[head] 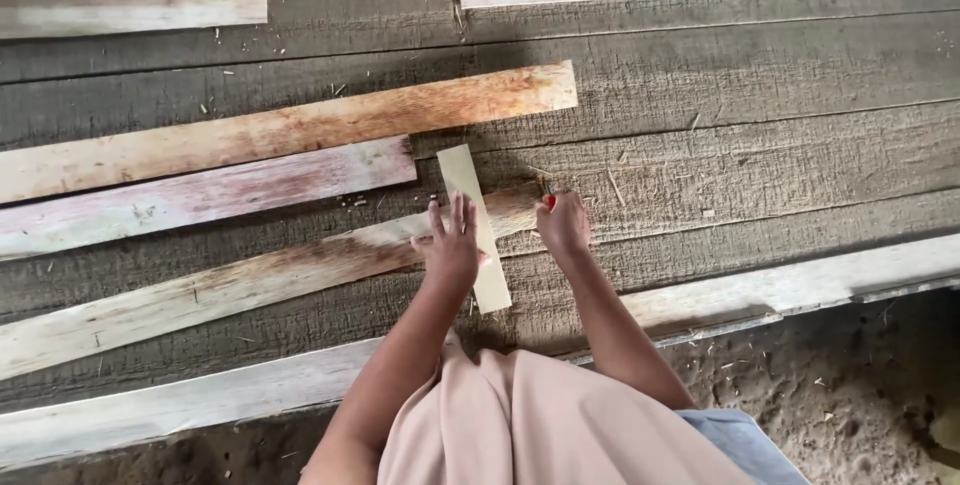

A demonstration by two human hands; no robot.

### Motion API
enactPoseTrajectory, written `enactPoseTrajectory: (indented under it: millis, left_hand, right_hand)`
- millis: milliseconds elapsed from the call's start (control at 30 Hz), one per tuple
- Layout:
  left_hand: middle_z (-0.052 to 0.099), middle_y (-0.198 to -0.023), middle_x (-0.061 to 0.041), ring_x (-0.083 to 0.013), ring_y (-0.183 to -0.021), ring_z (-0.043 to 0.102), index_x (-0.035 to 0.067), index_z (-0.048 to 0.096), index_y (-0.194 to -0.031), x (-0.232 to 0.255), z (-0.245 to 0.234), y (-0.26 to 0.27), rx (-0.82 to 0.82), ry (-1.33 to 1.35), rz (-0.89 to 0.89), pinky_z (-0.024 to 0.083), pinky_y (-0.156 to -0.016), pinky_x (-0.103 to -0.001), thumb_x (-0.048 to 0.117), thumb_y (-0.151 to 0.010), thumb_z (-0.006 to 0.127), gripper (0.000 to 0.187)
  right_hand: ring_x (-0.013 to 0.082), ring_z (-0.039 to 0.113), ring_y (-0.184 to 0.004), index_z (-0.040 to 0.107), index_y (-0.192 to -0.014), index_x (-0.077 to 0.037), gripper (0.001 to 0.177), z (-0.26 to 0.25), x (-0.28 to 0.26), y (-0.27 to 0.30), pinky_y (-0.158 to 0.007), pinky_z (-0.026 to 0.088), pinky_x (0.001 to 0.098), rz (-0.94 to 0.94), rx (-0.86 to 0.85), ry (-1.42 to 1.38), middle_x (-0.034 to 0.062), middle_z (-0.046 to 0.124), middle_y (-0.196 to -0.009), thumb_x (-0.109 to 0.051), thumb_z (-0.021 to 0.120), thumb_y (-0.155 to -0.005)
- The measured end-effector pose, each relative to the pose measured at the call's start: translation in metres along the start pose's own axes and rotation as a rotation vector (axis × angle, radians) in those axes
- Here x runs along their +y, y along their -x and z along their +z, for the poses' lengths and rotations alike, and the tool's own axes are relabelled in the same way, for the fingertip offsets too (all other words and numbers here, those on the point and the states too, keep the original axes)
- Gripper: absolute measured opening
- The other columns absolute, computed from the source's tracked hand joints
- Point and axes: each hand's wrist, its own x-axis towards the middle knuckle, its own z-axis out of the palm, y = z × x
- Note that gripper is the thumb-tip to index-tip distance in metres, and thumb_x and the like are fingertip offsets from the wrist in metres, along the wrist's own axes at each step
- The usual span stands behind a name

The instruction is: Cutting thin strips of wood veneer using a utility knife on a workshop floor.

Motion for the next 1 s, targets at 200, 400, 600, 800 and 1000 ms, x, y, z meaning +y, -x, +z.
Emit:
enactPoseTrajectory:
  millis: [200,400,600,800,1000]
  left_hand:
    - [-0.005,-0.174,-0.006,-0.0473,-0.156,-0.001,0.021,0.016,-0.166,0.001,0.005,-0.007,-0.021,-0.021,-0.017,0.033,-0.097,-0.085,0.042,-0.095,0.069,0.090]
    - [-0.008,-0.173,-0.007,-0.0480,-0.154,-0.005,0.020,0.015,-0.165,-0.001,0.001,-0.009,-0.037,0.008,-0.005,0.033,-0.097,-0.085,0.039,-0.096,0.069,0.090]
    - [-0.008,-0.173,-0.008,-0.0494,-0.154,-0.004,0.020,0.016,-0.165,-0.001,-0.003,-0.002,-0.040,-0.021,0.015,0.035,-0.096,-0.084,0.042,-0.095,0.068,0.090]
    - [-0.008,-0.174,-0.007,-0.0490,-0.155,-0.002,0.020,0.014,-0.165,-0.001,-0.004,-0.002,-0.044,0.004,0.008,0.031,-0.097,-0.086,0.041,-0.096,0.068,0.091]
    - [-0.006,-0.174,-0.006,-0.0472,-0.156,-0.003,0.020,0.014,-0.166,0.002,-0.014,0.007,-0.072,0.017,-0.005,0.030,-0.100,-0.086,0.043,-0.097,0.066,0.089]
  right_hand:
    - [0.0346,0.072,-0.100,0.069,-0.098,-0.015,0.021,0.001,0.013,-0.018,-0.087,0.054,0.0471,0.013,-0.035,-0.157,0.0102,0.073,-0.093,-0.033,0.071,-0.087]
    - [0.0391,0.072,-0.096,0.069,-0.107,-0.005,0.021,-0.042,-0.052,0.047,-0.086,0.055,0.0508,-0.108,-0.025,-0.180,0.0215,0.073,-0.097,-0.023,0.069,-0.096]
    - [0.0398,0.072,-0.097,0.067,-0.111,-0.005,0.023,-0.083,-0.060,0.054,-0.085,0.056,0.0530,-0.140,0.135,-0.005,0.0215,0.073,-0.099,-0.026,0.064,-0.102]
    - [0.0276,0.066,-0.066,0.040,-0.124,-0.002,0.029,-0.070,-0.025,0.035,-0.054,0.060,0.0351,-0.047,-0.130,-0.466,0.0215,0.059,-0.090,-0.018,0.052,-0.103]
    - [0.0258,0.074,-0.059,0.048,-0.123,-0.012,0.028,-0.015,-0.054,0.076,-0.063,0.064,0.0447,-0.068,-0.403,-0.063,0.0188,0.070,-0.088,-0.033,0.040,-0.106]
